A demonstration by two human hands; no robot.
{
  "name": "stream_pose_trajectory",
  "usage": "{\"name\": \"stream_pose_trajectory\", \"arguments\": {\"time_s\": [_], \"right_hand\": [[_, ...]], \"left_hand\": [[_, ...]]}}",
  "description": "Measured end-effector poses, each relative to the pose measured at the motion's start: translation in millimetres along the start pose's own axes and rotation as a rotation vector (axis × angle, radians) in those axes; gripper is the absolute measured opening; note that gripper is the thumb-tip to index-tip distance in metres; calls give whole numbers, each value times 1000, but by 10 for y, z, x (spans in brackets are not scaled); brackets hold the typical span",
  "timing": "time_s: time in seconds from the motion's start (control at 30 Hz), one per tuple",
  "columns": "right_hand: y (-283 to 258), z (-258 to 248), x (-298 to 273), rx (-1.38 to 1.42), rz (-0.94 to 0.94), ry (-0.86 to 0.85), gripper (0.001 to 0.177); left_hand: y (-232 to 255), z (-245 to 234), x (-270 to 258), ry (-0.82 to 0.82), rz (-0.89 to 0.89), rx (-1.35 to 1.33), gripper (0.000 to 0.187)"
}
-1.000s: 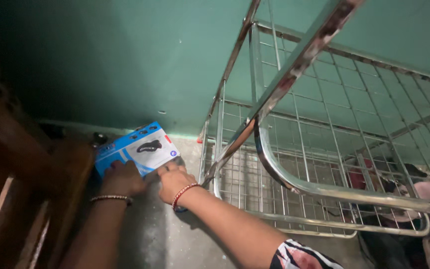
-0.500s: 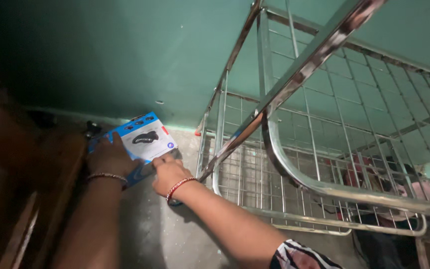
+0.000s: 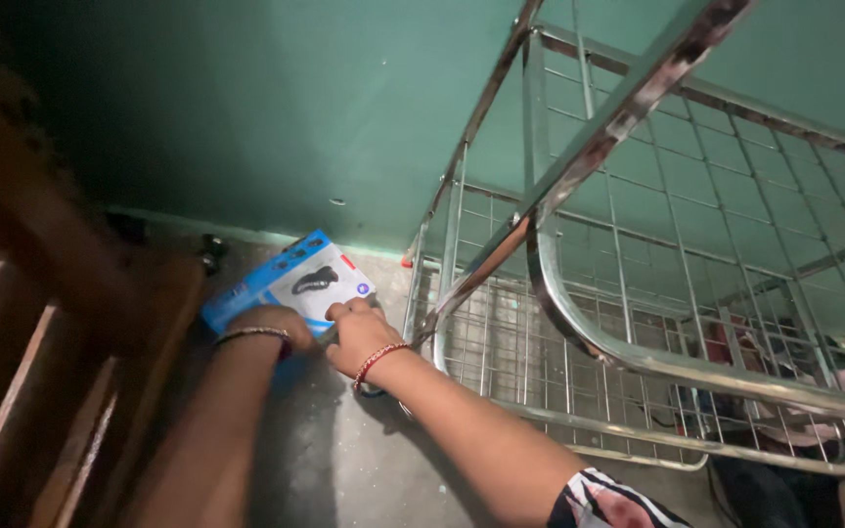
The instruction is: The person organizes a pile of shoes on the floor by picking them up and placing them onto a metal wire rack. They handle various types of footwear, including sandals, sneakers, and boots, arranging them on the lower shelves of the rack.
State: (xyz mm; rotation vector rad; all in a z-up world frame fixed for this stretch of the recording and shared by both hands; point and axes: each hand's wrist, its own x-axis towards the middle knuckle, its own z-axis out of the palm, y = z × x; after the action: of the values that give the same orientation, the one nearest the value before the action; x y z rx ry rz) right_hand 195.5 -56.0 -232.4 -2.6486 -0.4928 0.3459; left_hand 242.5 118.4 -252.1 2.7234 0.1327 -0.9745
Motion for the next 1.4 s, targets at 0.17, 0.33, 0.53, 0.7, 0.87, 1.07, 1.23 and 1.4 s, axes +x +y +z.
{"name": "stream_pose_trajectory", "arguments": {"time_s": [0.17,0.33,0.53,0.7,0.87,1.07,1.23,1.4], "right_hand": [[125,244,178,-6,43,23,61],[399,540,477,71,242,-119,85],[697,865,249,55,216,-198,90],[924,1282,-325,169,107,-51,116],[872,1353,-629,195,160,-229,102],[433,933,-1249,354,180,-32,98],[75,523,-1769,389,-315,374,102],[-62,266,-1787,418,-256,383,99]], "left_hand": [[-225,46,216,758,17,24,57],[-426,482,390,731,109,-175,89],[-479,908,119,-59,-155,-589,68],[-511,1455,-201,-6,-94,-668,63],[-528,1675,-568,-67,-120,-1182,62],[-281,1425,-1251,-61,-109,-1276,66],[206,929,-1733,-3,-158,-1412,69],[163,958,-1760,-41,166,-1392,52]]}}
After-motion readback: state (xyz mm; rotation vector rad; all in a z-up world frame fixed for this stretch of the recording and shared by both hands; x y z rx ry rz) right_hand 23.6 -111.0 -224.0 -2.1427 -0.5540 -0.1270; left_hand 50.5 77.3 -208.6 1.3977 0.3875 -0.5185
